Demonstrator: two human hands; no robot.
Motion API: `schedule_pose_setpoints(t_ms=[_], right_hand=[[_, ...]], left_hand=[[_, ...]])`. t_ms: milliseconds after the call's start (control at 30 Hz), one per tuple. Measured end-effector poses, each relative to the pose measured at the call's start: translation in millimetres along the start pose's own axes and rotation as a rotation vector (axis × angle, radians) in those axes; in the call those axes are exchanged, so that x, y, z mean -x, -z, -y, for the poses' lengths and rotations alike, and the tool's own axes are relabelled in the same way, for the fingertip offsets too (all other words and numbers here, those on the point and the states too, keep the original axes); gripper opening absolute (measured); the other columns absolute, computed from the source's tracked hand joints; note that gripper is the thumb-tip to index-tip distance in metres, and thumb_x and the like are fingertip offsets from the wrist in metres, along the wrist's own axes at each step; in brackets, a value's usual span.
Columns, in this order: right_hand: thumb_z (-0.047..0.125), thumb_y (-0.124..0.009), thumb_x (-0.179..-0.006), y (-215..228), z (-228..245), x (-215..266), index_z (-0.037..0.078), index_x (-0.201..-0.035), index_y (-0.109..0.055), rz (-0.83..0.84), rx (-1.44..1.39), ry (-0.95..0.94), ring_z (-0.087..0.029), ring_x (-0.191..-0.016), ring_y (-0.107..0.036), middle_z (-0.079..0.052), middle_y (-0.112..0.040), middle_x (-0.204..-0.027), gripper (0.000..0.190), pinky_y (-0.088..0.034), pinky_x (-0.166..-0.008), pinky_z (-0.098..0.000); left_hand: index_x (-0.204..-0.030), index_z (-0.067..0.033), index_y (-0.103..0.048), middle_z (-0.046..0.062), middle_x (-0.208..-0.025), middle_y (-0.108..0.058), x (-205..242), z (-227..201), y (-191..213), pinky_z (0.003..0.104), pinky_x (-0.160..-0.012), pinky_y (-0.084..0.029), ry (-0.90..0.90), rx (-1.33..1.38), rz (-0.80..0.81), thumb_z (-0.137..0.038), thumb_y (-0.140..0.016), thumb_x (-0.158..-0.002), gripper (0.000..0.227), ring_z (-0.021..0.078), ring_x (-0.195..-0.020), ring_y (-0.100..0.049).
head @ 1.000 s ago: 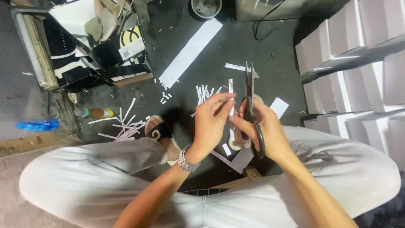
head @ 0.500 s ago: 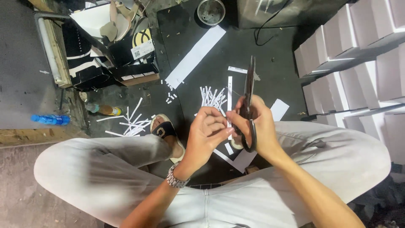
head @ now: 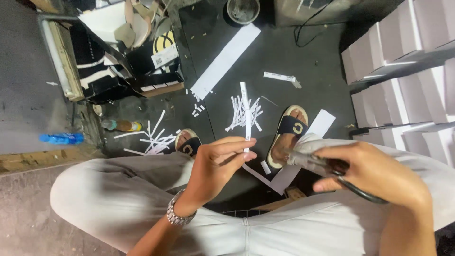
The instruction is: Cutting long thin strips of material into smaller segments using scissors
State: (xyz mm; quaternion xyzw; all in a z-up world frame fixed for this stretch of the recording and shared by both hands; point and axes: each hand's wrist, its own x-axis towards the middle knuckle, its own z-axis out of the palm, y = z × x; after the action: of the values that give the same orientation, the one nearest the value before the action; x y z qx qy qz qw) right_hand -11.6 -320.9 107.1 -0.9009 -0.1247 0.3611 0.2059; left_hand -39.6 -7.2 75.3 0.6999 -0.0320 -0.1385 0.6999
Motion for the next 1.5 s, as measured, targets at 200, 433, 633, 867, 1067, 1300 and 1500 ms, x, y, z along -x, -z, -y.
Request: schedule_pose_setpoints(t_ms=[200, 433, 633, 867, 1067, 1300, 1500], right_hand=[[0.059, -0.097, -0.061, -5.6, 20.0, -13.7, 0.029, -0.089, -0.082, 0.04, -0.018, 0.048, -0.013, -0.062, -0.055, 0.011, -0.074, -0.067, 0.043, -0.049, -0.063, -0.0255], [0.067, -0.096, -0.059, -12.6, 29.9, -23.0, 0.033, -0.093, -0.079, 0.091, 0.088, 0.009, -0.018, -0.064, -0.05, 0.01, -0.072, -0.069, 0.05, -0.046, -0.063, -0.0291], [0.064, -0.095, -0.062, -15.5, 30.5, -23.4, 0.034, -0.092, -0.08, 0.114, 0.056, 0.004, -0.018, -0.062, -0.051, 0.011, -0.073, -0.067, 0.046, -0.047, -0.061, -0.028], [0.069, -0.092, -0.062, -16.3, 31.2, -23.3, 0.036, -0.095, -0.078, 0.12, 0.111, -0.034, -0.02, -0.064, -0.05, 0.012, -0.075, -0.07, 0.048, -0.047, -0.061, -0.0297], [0.065, -0.093, -0.064, -15.4, 31.4, -23.3, 0.034, -0.091, -0.079, 0.123, 0.075, -0.023, -0.019, -0.063, -0.049, 0.01, -0.074, -0.067, 0.044, -0.047, -0.061, -0.0278], [0.068, -0.093, -0.062, -14.9, 32.8, -23.4, 0.035, -0.091, -0.078, 0.133, 0.106, -0.05, -0.019, -0.063, -0.047, 0.012, -0.075, -0.067, 0.046, -0.047, -0.06, -0.0286], [0.068, -0.093, -0.061, -17.4, 26.9, -23.4, 0.034, -0.093, -0.077, 0.113, 0.101, 0.008, -0.022, -0.064, -0.047, 0.01, -0.075, -0.069, 0.049, -0.049, -0.063, -0.0285]], left_hand=[[-0.11, -0.0095, -0.078, 0.009, -0.112, -0.08, -2.2, -1.0, -0.2, 0.026, -0.096, -0.066, -0.002, -0.187, 0.027, -0.014, -0.076, -0.088, 0.023, 0.0116, -0.1, -0.076], [-0.112, -0.0051, -0.077, 0.009, -0.114, -0.078, -3.0, 7.0, -0.5, 0.025, -0.1, -0.063, 0.016, -0.035, 0.066, -0.002, -0.074, -0.089, 0.024, 0.0126, -0.102, -0.075], [-0.111, -0.0071, -0.077, 0.01, -0.113, -0.078, -1.5, 9.0, -1.1, 0.027, -0.1, -0.064, 0.013, -0.014, 0.079, -0.004, -0.075, -0.089, 0.022, 0.0147, -0.105, -0.076], [-0.111, -0.0078, -0.076, 0.01, -0.114, -0.078, -1.3, 10.9, -0.3, 0.029, -0.1, -0.065, 0.016, -0.024, 0.106, -0.006, -0.075, -0.089, 0.022, 0.0151, -0.106, -0.076], [-0.111, -0.0079, -0.076, 0.009, -0.115, -0.078, -0.8, 11.5, -1.6, 0.03, -0.1, -0.065, 0.037, -0.016, 0.126, -0.008, -0.075, -0.089, 0.022, 0.0149, -0.107, -0.075], [-0.112, -0.0072, -0.076, 0.01, -0.115, -0.078, -1.1, 10.8, -1.4, 0.031, -0.101, -0.065, 0.044, -0.011, 0.137, -0.008, -0.074, -0.09, 0.022, 0.0161, -0.108, -0.076], [-0.112, -0.0043, -0.076, 0.011, -0.117, -0.077, -1.2, 15.7, -2.8, 0.029, -0.098, -0.065, 0.063, 0.039, 0.157, -0.004, -0.071, -0.091, 0.021, 0.0148, -0.1, -0.077]])
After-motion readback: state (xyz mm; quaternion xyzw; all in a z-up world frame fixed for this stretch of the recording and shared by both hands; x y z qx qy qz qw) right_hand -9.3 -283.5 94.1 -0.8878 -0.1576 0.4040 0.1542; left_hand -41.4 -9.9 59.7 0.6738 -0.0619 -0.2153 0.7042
